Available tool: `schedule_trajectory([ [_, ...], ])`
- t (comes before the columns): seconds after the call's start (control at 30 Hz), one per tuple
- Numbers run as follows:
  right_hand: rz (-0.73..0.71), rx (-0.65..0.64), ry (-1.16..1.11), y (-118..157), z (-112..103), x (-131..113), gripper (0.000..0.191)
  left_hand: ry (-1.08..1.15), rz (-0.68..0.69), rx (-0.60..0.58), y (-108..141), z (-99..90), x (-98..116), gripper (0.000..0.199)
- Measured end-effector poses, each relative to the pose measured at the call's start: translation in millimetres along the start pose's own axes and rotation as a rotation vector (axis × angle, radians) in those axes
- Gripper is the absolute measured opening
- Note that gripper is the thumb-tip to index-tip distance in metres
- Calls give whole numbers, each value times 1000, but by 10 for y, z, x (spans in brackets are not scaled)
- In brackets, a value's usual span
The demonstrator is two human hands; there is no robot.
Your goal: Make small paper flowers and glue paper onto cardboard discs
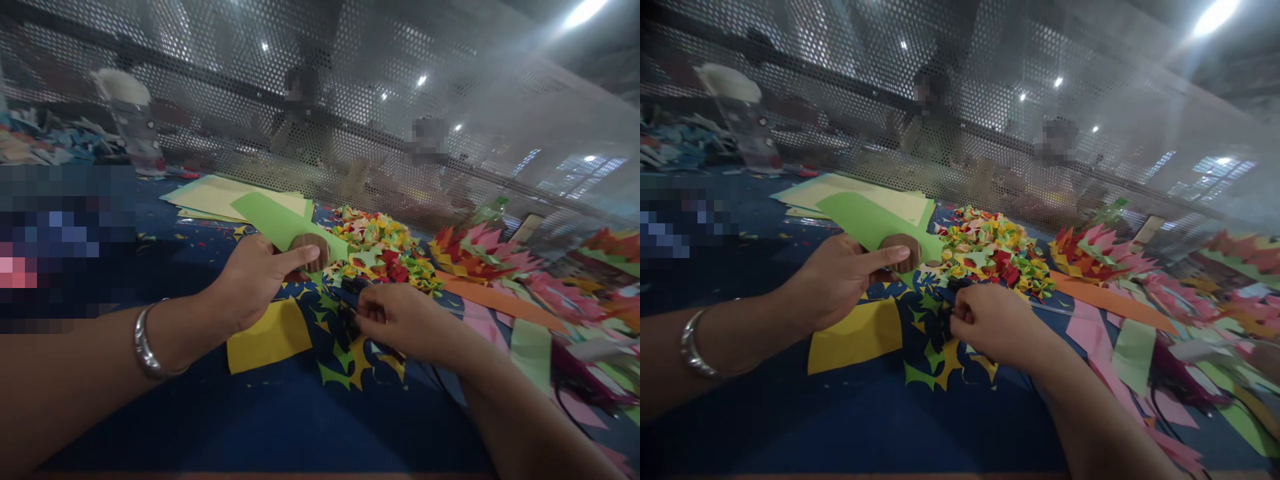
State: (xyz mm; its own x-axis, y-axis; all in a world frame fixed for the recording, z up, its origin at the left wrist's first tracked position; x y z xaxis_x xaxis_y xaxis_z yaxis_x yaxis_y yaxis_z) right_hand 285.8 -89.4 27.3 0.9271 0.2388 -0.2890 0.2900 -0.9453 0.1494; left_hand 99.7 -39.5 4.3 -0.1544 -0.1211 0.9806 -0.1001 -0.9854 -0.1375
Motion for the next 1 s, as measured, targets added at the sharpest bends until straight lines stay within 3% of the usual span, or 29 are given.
schedule_trajectory([
  [0.3,-162,395,-291,8,-159,-4,14,74,73,86,-41,-50,37,26],
  [0.47,-243,584,-387,45,-173,-33,12,155,-31,-10,-1,19,9,25],
  [0.6,-281,633,-446,55,-149,-93,13,250,-156,-128,92,132,18,21],
  [0.73,-280,662,-496,63,-132,-146,18,278,-220,-163,155,183,41,12],
  [1.0,-269,608,-612,-1,14,-182,17,255,-310,-56,154,129,6,7],
])
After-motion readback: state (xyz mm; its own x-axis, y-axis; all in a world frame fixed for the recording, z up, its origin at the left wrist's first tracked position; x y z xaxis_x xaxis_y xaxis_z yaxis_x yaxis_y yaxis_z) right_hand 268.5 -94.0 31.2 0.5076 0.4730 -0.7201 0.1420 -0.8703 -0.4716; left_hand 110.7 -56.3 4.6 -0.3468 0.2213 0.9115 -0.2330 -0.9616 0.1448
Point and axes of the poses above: each hand's wrist, its own y-axis away from the middle knuckle, its own z-axis out of the palm, x = y × z, the point moved 5 cm from there along -y, towards the middle knuckle, and after that the axes turned 7 degrees about -y, right-handed, at the moved point
